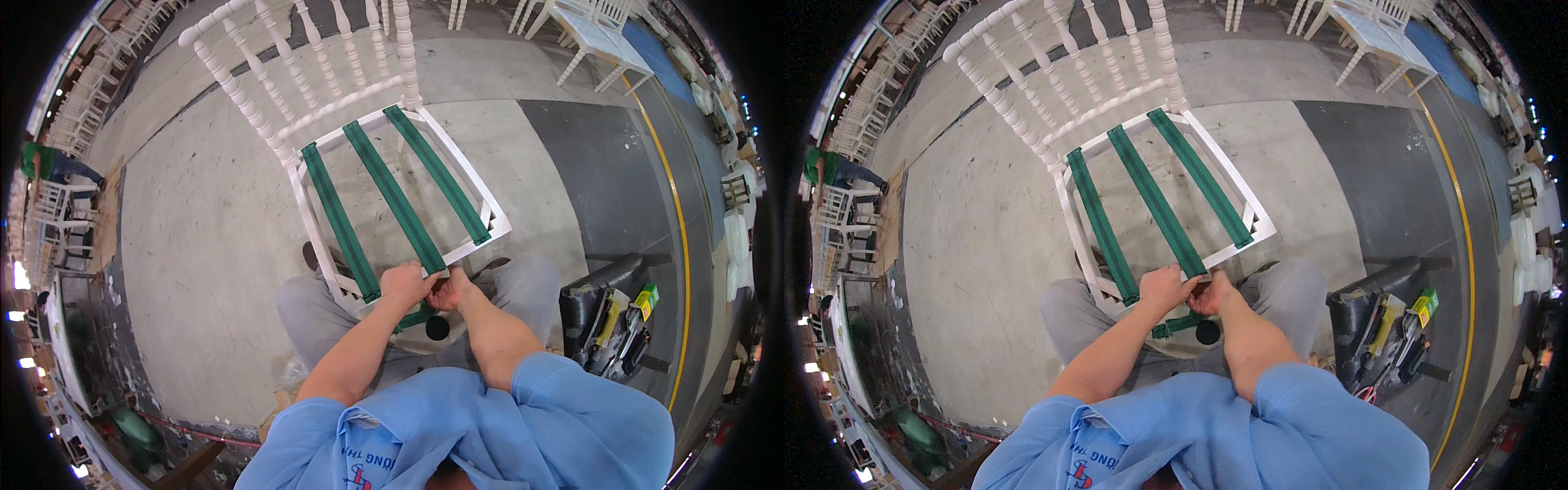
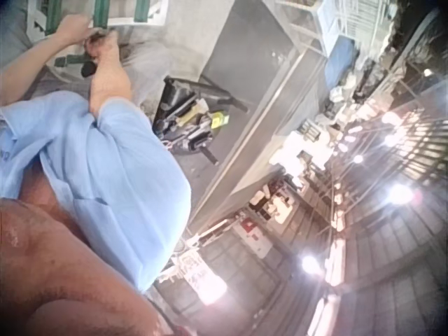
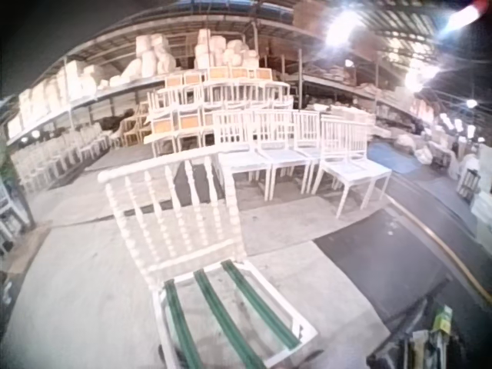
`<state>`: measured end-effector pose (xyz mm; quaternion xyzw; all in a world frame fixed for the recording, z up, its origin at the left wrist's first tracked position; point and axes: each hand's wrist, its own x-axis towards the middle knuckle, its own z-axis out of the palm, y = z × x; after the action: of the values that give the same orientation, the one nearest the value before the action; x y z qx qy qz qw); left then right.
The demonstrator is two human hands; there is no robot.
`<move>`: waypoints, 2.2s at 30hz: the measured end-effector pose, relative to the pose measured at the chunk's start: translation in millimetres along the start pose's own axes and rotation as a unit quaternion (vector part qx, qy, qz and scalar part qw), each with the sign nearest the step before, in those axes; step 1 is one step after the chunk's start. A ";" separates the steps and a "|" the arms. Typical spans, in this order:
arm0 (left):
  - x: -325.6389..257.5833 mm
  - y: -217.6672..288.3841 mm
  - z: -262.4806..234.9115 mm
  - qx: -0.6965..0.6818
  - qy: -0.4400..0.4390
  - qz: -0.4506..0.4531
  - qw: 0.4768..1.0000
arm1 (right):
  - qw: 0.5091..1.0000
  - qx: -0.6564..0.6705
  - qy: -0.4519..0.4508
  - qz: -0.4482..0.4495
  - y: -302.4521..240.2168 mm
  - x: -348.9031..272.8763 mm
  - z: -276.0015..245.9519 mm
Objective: The person attaches green webbing slings to the seat frame of a white wooden chair. They position each sling, secure it with a nail gun, and trim the excess with scissors. The process is repeated for multiple slings across the seat.
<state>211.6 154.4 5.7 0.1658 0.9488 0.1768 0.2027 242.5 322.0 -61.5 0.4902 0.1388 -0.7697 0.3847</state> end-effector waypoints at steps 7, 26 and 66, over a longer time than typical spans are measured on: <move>-1.2 -4.4 -0.3 0.001 -0.023 -0.014 1.000 | 0.982 0.176 0.033 -0.065 -4.1 47.3 15.9; 8.7 -7.5 1.5 -0.085 -0.029 -0.005 0.996 | 0.834 -0.443 0.275 -0.182 -42.5 156.2 -34.0; 73.3 -56.9 23.9 -0.412 -0.291 -0.079 0.860 | 0.905 -0.288 -0.202 -0.240 -96.3 228.2 77.4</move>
<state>145.2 138.9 -61.6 0.0355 0.6974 0.4784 0.5324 71.2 236.3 -236.6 0.1438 0.3871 -0.8477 0.3329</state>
